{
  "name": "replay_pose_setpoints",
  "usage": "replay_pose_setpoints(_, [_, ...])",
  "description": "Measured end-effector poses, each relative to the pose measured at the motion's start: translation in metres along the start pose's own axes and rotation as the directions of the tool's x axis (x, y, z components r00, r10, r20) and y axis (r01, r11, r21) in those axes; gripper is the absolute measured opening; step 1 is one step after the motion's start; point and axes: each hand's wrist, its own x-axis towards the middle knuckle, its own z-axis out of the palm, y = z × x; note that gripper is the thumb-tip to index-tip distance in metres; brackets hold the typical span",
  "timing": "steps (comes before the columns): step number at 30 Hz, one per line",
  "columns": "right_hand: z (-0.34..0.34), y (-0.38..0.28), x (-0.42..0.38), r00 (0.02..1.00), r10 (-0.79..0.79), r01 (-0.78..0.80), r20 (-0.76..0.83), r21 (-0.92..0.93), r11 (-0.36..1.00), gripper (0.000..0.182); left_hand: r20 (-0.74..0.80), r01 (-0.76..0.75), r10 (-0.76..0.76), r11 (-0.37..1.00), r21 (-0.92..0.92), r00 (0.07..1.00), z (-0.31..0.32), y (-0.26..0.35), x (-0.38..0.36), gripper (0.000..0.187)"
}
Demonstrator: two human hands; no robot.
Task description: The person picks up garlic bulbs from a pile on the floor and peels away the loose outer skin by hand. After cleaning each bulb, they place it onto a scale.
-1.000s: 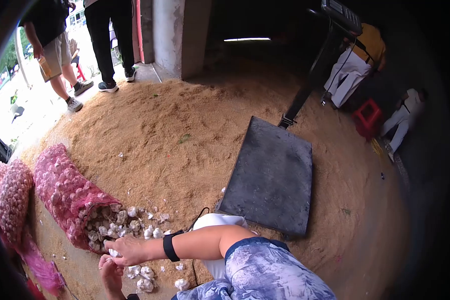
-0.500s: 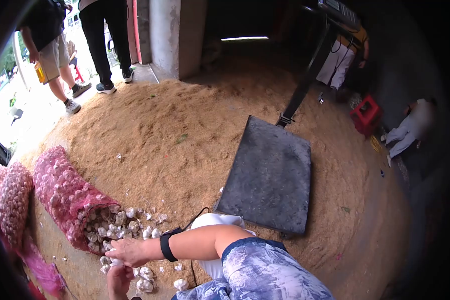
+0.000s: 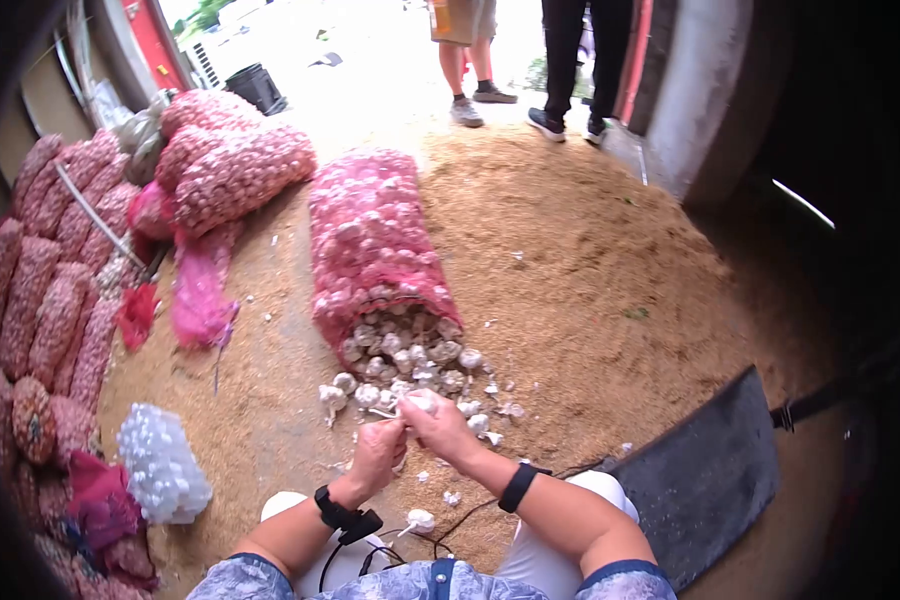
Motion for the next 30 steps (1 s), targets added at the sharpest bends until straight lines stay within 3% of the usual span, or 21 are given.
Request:
replay_pose_setpoints(2, [-0.002, 0.003, 0.002, 0.993, 0.095, -0.104, 0.065, 0.159, 0.982, 0.03, -0.012, 0.037, -0.038, 0.999, -0.005, 0.999, 0.003, 0.006, -0.001, 0.028])
replay_pose_setpoints(4, [-0.007, -0.011, -0.001, 0.967, 0.238, -0.246, 0.09, 0.094, 0.965, 0.033, -0.024, 0.025, -0.024, 0.998, 0.053, 0.999, -0.004, 0.013, 0.0, 0.03])
replay_pose_setpoints(5, [-0.006, -0.008, 0.001, 0.965, 0.239, -0.248, 0.108, 0.083, 0.965, 0.033, 0.068, 0.139, -0.137, 0.99, -0.016, 0.988, -0.009, 0.017, 0.002, 0.032])
replay_pose_setpoints(6, [-0.005, -0.005, 0.003, 0.988, 0.153, -0.154, 0.025, 0.051, 0.987, 0.035, 0.171, 0.255, -0.24, 0.964, -0.074, 0.956, -0.016, 0.019, 0.004, 0.035])
replay_pose_setpoints(7, [-0.005, -0.004, 0.005, 0.996, 0.06, -0.06, -0.058, 0.014, 0.998, 0.038, 0.12, 0.222, -0.227, 0.973, 0.057, 0.966, -0.022, 0.021, 0.006, 0.037])
replay_pose_setpoints(10, [-0.01, -0.017, 0.002, 0.992, 0.127, -0.124, -0.014, 0.121, 0.985, 0.042, 0.02, 0.232, -0.233, 0.972, 0.036, 0.972, -0.026, 0.031, 0.012, 0.033])
replay_pose_setpoints(11, [-0.008, -0.019, 0.001, 0.992, 0.126, -0.124, -0.008, 0.117, 0.985, 0.042, 0.136, 0.182, -0.195, 0.978, 0.103, 0.971, -0.035, 0.02, 0.018, 0.045])
replay_pose_setpoints(12, [-0.006, -0.019, -0.001, 0.993, 0.117, -0.118, 0.011, 0.047, 0.992, 0.042, 0.132, 0.179, -0.191, 0.979, 0.1, 0.973, -0.035, 0.018, 0.016, 0.045])
replay_pose_setpoints(14, [-0.005, -0.014, -0.002, 0.993, 0.114, -0.113, 0.033, -0.025, 0.993, 0.043, 0.196, 0.153, -0.133, 0.984, -0.09, 0.972, -0.029, 0.014, 0.014, 0.048])
replay_pose_setpoints(17, [-0.006, 0.007, 0.007, 0.998, -0.054, 0.051, -0.011, -0.174, 0.983, 0.052, 0.16, 0.155, -0.141, 0.985, -0.08, 0.977, -0.03, 0.008, 0.018, 0.051])
replay_pose_setpoints(18, [-0.006, 0.012, 0.007, 0.999, -0.054, 0.051, -0.008, -0.174, 0.983, 0.052, 0.168, 0.168, -0.147, 0.979, -0.116, 0.975, -0.031, 0.007, 0.02, 0.051])
replay_pose_setpoints(20, [-0.009, 0.017, 0.009, 0.991, -0.1, 0.059, -0.091, -0.373, 0.926, 0.056, 0.175, 0.173, -0.157, 0.982, -0.079, 0.972, -0.035, 0.004, 0.021, 0.051])
replay_pose_setpoints(22, [-0.008, 0.01, 0.009, 0.992, -0.083, 0.045, -0.091, -0.358, 0.933, 0.057, 0.181, 0.187, -0.176, 0.981, -0.043, 0.968, -0.036, 0.004, 0.019, 0.051])
replay_pose_setpoints(26, [-0.014, 0.016, 0.015, 0.99, -0.056, 0.024, -0.127, -0.245, 0.969, 0.061, 0.237, 0.053, -0.047, 0.998, -0.019, 0.97, -0.031, 0.003, 0.017, 0.052])
replay_pose_setpoints(27, [-0.016, 0.016, 0.016, 0.988, -0.06, 0.01, -0.143, -0.327, 0.945, 0.058, 0.241, -0.014, 0.009, 1.0, 0.019, 0.97, -0.028, 0.003, 0.017, 0.053])
replay_pose_setpoints(30, [-0.01, 0.012, 0.011, 0.983, -0.11, 0.058, -0.145, -0.324, 0.944, 0.054, 0.241, -0.016, 0.025, 0.999, -0.037, 0.97, -0.03, 0.006, 0.018, 0.056])
